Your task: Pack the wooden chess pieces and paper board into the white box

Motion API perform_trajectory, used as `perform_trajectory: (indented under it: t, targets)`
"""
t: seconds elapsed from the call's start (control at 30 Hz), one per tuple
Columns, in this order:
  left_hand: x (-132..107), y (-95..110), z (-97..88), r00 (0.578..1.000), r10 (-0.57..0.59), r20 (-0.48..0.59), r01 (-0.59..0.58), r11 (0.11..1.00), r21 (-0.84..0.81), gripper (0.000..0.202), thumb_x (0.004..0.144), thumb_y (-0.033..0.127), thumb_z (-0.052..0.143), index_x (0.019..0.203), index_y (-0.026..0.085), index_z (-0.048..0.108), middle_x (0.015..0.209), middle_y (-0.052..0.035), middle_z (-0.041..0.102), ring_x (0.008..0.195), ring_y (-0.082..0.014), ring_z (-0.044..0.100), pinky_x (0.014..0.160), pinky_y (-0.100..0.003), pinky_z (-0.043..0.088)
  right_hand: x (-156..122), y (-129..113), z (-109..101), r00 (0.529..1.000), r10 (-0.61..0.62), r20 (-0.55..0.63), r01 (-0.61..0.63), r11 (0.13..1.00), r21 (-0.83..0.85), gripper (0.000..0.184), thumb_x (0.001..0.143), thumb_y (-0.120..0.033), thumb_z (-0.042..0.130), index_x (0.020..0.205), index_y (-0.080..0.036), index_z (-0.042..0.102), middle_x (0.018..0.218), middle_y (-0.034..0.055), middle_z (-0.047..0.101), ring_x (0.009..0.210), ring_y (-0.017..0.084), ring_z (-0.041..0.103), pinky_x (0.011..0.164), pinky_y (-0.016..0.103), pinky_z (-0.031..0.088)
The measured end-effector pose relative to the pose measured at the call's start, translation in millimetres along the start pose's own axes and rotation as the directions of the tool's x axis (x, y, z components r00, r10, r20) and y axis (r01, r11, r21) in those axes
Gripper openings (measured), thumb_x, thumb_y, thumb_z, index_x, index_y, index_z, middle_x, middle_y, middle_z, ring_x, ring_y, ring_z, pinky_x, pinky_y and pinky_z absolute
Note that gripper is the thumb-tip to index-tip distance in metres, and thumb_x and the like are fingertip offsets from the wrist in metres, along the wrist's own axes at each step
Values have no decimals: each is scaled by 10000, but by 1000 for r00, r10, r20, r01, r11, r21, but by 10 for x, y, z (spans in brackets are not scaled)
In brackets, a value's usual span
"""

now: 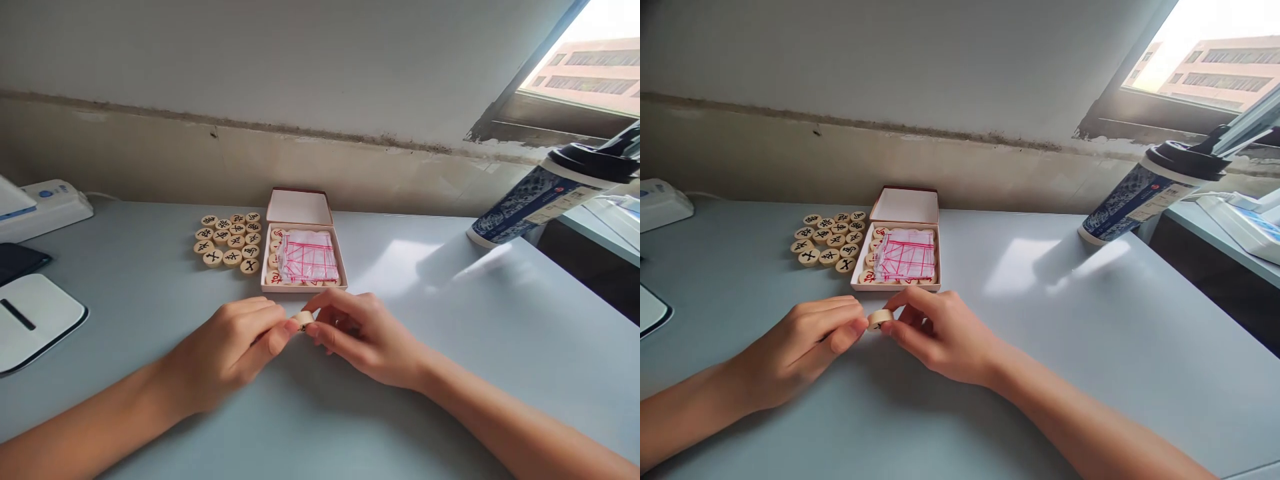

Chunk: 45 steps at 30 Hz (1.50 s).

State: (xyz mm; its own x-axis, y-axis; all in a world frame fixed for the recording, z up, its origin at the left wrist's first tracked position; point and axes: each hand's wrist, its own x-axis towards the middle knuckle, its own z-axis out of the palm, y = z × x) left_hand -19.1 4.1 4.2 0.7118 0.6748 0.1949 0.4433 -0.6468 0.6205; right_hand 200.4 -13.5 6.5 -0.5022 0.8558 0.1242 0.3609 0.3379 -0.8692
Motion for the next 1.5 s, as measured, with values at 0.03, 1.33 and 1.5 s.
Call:
perform_trajectory:
  t: [0.03,1.33,1.5]
  targets:
    - [2,0,-7,999,-7,33,8,1000,-16,400,1017,327,311,653,182,394,615,40,440,579,-97,432,557,-207,346,-18,5,0,999,-37,-12,37,999,-30,119,939,-254,535,1001,-159,573,678,-25,632,553,63,543,535,181,434]
    - [64,25,-5,963,-265,49,268,958,-97,325,965,448,441,931,238,686,738,50,644,635,-103,552,562,-191,401,-67,71,-44,977,-170,-128,118,934,-336,155,894,-120,544,1022,-202,574,775,-24,660,627,80,582,597,190,471]
    - [66,16,20,964,-267,13,267,959,-90,279,959,429,470,910,244,673,725,64,640,594,-90,525,537,-184,377,-67,70,-46,982,-164,-93,132,949,-285,149,902,-142,542,1041,-196,557,881,5,698,692,91,620,659,213,512]
